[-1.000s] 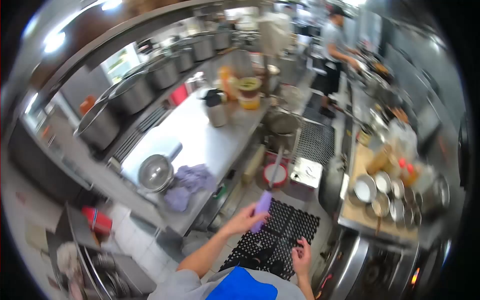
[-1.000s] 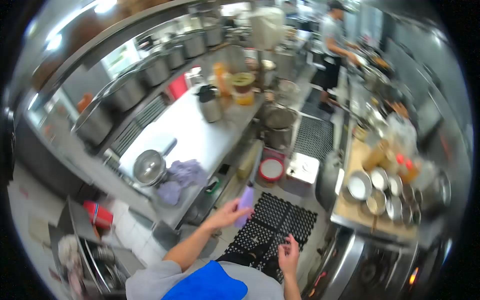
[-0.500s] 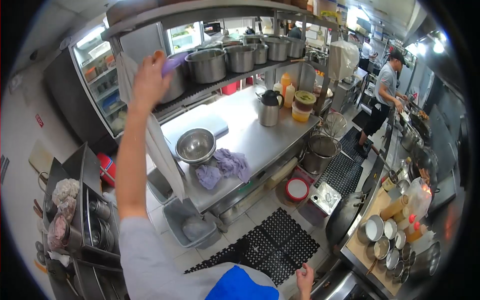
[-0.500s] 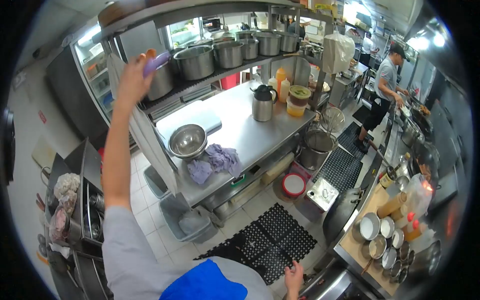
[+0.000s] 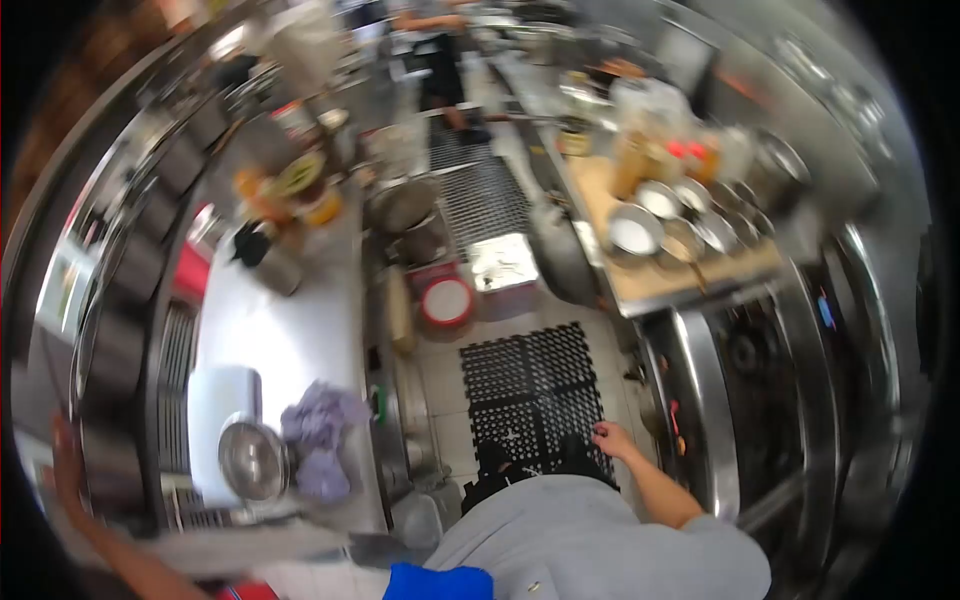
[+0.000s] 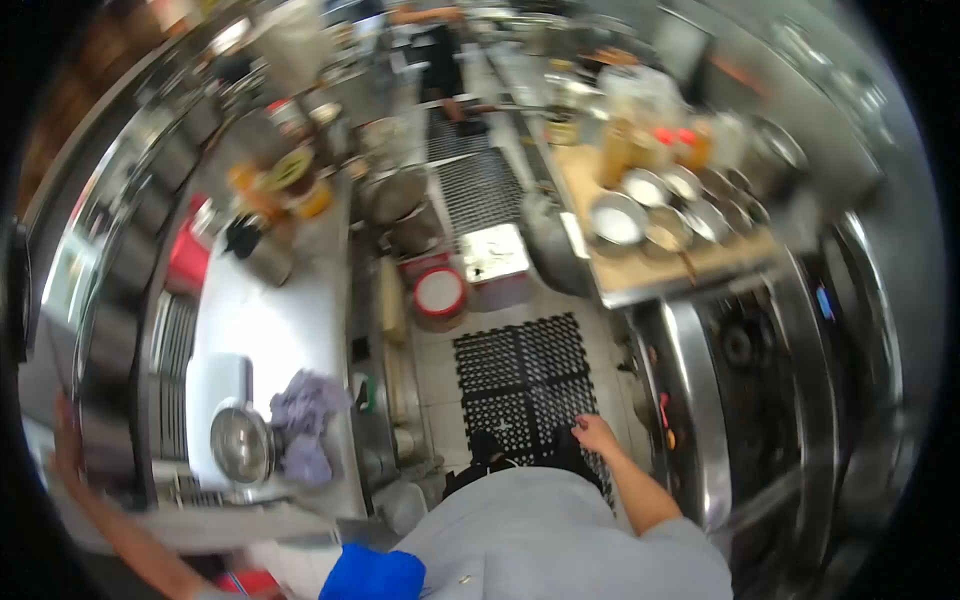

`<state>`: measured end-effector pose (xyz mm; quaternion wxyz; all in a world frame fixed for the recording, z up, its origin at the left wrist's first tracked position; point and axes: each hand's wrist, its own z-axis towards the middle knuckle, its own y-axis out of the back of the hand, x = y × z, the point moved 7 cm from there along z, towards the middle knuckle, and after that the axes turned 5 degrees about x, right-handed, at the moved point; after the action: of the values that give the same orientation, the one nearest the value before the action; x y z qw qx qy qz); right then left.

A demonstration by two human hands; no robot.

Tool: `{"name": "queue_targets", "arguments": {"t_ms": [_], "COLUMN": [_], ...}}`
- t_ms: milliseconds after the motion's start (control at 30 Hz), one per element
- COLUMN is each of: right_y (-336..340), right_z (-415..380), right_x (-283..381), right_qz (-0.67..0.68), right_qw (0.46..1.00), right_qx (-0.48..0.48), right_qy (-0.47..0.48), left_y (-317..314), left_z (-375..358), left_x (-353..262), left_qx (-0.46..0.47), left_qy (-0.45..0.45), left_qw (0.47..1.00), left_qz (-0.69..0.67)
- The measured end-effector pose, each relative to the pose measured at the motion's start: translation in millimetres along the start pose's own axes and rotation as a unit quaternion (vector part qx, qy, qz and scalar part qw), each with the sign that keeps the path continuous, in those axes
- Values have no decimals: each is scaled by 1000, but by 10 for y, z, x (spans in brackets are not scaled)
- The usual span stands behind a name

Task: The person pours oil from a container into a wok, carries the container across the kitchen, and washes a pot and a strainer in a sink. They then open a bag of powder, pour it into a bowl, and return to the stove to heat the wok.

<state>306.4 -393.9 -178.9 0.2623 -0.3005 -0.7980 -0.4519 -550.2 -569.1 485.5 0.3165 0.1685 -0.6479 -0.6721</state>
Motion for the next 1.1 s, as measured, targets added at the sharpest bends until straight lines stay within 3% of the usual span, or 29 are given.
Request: {"name": "queue_targets", "arguments": {"t_ms": [100, 200, 300, 333, 367, 433, 467, 500, 533, 567, 667, 733, 800, 833, 867, 900, 967, 1033, 1067, 1100], "right_y": [27, -63, -114, -171, -242, -300, -674, -979, -928, -905, -1050, -1109, -912, -800, -732, -654, -633, -593, -379, -452], "right_z": [-342, -439, -770, -923, -1113, -1534, -1573, -1579, -1404, -1436, -1765, -1956, -1758, -1564, -1424, -1341, -1338, -1335, -1345, -1257], "right_x": [-88, -553, -852, -926, -948, -713, -1090, -1464, -1318, -1357, -1571, -1791, -1897, -1869, -1836, -1834, -1813, -1717, -1503, -1693], "right_qz": [68, 8, -65, -106, -147, -211, -194, -178, -178, -176, -167, -170, -198, -214, -228, -240, -252, -255, -177, -179], "right_qw": [990, 989, 985, 974, 959, 955, 962, 968, 969, 969, 969, 968, 963, 959, 954, 950, 943, 940, 950, 949], "right_qx": [19, 7, 5, 53, 102, 110, 119, 128, 125, 124, 126, 136, 160, 175, 188, 198, 217, 221, 245, 244], "right_qy": [-122, -148, -157, -191, -221, -177, -147, -118, -117, -121, -128, -124, -90, -67, -49, -39, -34, -44, -80, -84], "left_y": [288, 656, 907, 919, 838, 737, 708, 622, 480, 339, -504, -828, -1436, -1860, -2203, -2546, -3115, -3717, -4061, -4462], "left_z": [97, -701, -1475, -1684, -1711, -1816, -1898, -1969, -1998, -1934, -1645, -1553, -1424, -1398, -1449, -1563, -1930, -2352, -2477, -2639], "left_x": [-818, -1571, -1887, -1886, -1839, -2078, -2258, -2633, -2946, -2992, -3323, -3943, -4534, -4860, -5251, -5553, -6118, -6493, -6543, -6531], "left_qx": [-98, -182, -267, -297, -301, -396, -399, -307, -209, -211, 76, 92, 187, 189, 218, 230, 239, 390, 415, 438], "left_qy": [11, 72, 149, 178, 172, -53, -54, -134, -212, -214, -409, -328, -174, -146, -204, -219, -307, -298, -280, -261], "left_qw": [995, 979, 949, 934, 933, 911, 909, 922, 913, 912, 822, 785, 789, 745, 755, 806, 830, 768, 747, 727], "left_qz": [-21, -48, -76, -87, -93, -107, -108, -195, -279, -278, -388, -517, -559, -623, -584, -499, -400, -413, -437, -460]}}
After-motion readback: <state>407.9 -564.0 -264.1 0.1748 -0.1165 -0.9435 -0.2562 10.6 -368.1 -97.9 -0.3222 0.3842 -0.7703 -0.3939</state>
